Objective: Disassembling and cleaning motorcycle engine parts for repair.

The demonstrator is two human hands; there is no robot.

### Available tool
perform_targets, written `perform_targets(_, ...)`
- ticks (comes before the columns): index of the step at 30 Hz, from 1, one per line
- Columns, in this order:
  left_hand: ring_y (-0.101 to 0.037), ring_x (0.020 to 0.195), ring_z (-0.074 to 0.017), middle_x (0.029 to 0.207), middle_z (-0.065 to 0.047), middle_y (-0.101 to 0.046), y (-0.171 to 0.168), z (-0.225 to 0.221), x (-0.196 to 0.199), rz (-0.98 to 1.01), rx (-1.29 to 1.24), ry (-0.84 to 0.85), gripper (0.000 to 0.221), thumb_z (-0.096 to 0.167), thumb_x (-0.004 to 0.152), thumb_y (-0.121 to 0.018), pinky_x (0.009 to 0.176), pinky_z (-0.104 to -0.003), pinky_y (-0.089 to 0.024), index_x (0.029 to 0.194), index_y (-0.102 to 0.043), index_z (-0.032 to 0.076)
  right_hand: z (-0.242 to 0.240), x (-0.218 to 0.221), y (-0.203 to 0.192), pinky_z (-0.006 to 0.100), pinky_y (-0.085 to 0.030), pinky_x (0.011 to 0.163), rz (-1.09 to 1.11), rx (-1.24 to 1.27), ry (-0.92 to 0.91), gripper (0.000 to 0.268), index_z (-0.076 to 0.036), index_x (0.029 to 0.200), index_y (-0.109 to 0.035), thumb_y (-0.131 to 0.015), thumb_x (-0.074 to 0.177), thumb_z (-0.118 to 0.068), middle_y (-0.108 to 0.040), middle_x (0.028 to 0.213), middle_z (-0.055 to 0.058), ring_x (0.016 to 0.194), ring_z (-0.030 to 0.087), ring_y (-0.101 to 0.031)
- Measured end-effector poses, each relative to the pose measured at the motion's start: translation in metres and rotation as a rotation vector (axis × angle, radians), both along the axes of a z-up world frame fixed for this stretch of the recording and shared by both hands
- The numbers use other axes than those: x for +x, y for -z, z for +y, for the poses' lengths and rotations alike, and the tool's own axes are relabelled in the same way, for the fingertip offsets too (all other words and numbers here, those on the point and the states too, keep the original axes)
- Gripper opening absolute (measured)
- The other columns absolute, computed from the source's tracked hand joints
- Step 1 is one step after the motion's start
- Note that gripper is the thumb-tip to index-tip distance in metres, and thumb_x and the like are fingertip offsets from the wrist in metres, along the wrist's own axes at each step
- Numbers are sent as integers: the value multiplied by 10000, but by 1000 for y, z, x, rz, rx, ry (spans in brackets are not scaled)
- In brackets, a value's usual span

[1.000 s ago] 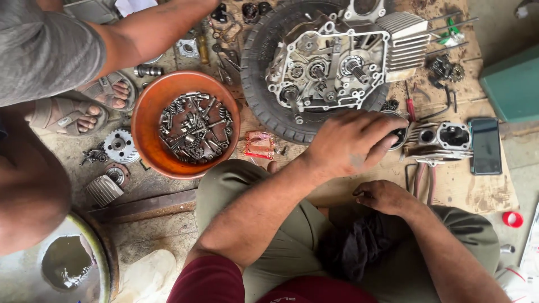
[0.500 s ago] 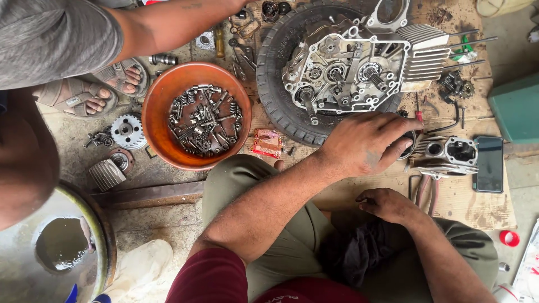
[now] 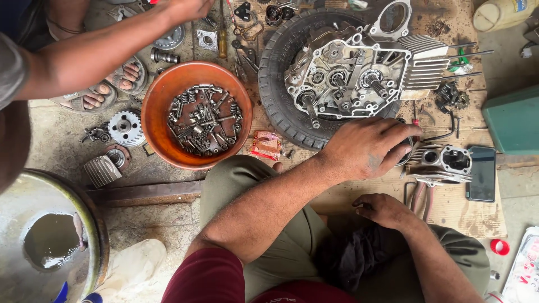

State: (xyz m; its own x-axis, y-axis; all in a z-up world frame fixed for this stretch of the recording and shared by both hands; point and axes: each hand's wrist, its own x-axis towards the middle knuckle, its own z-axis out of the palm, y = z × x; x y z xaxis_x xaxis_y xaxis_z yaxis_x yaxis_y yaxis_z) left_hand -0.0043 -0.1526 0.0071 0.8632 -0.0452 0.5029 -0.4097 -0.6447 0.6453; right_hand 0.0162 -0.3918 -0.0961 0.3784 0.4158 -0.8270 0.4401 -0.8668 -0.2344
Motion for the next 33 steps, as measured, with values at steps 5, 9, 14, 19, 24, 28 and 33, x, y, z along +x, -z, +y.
perform_targets(5,-754,932,-236,1154,-40,-720,-1,0,1,1,-10,0,345,382,1050,-557,671,-372,-625,1363,-514,242,1,0,0,349,-510,1102,4,-10,9,395,-184,1273,-690,-637,947,-401,-769,1215,20,1199,175,-701)
perform_targets(9,-756,919,-238,1154,-46,-724,0,0,1,21,-3,8,350,381,1048,-556,652,-374,-624,1366,-504,244,2,-1,-2,343,-521,1093,0,-11,19,395,-184,1273,-690,-639,943,-395,-772,1213,17,1188,175,-711)
perform_targets(14,-757,916,-242,1151,-52,-723,3,-1,3,35,-2,20,355,384,1055,-551,648,-377,-626,1377,-488,248,1,-1,-2,348,-516,1092,-3,-7,17,396,-183,1273,-693,-641,941,-394,-774,1207,19,1177,179,-712)
perform_targets(19,-756,918,-253,1155,-68,-721,2,0,3,37,6,21,372,389,1050,-545,670,-391,-627,1391,-483,253,2,-1,-3,357,-525,1082,3,-1,5,399,-185,1271,-695,-633,940,-400,-778,1181,16,1153,182,-718)
perform_targets(24,-756,913,-253,1148,-79,-720,2,1,3,67,13,32,382,389,1050,-544,674,-391,-630,1401,-482,250,3,-1,-3,366,-523,1087,3,-33,0,408,-182,1279,-686,-618,955,-419,-771,1183,16,1169,175,-709)
perform_targets(28,-757,910,-249,1144,-81,-723,1,1,4,85,13,39,377,385,1054,-544,670,-388,-631,1402,-488,251,1,-1,0,366,-517,1092,0,-22,-9,411,-175,1278,-686,-621,954,-420,-770,1186,14,1174,172,-705)
perform_targets(33,-757,922,-250,1150,-86,-722,3,0,2,53,2,35,387,381,1048,-545,687,-385,-636,1407,-490,246,-3,-1,3,362,-517,1089,2,5,-6,405,-171,1270,-691,-635,944,-405,-775,1183,14,1168,174,-710)
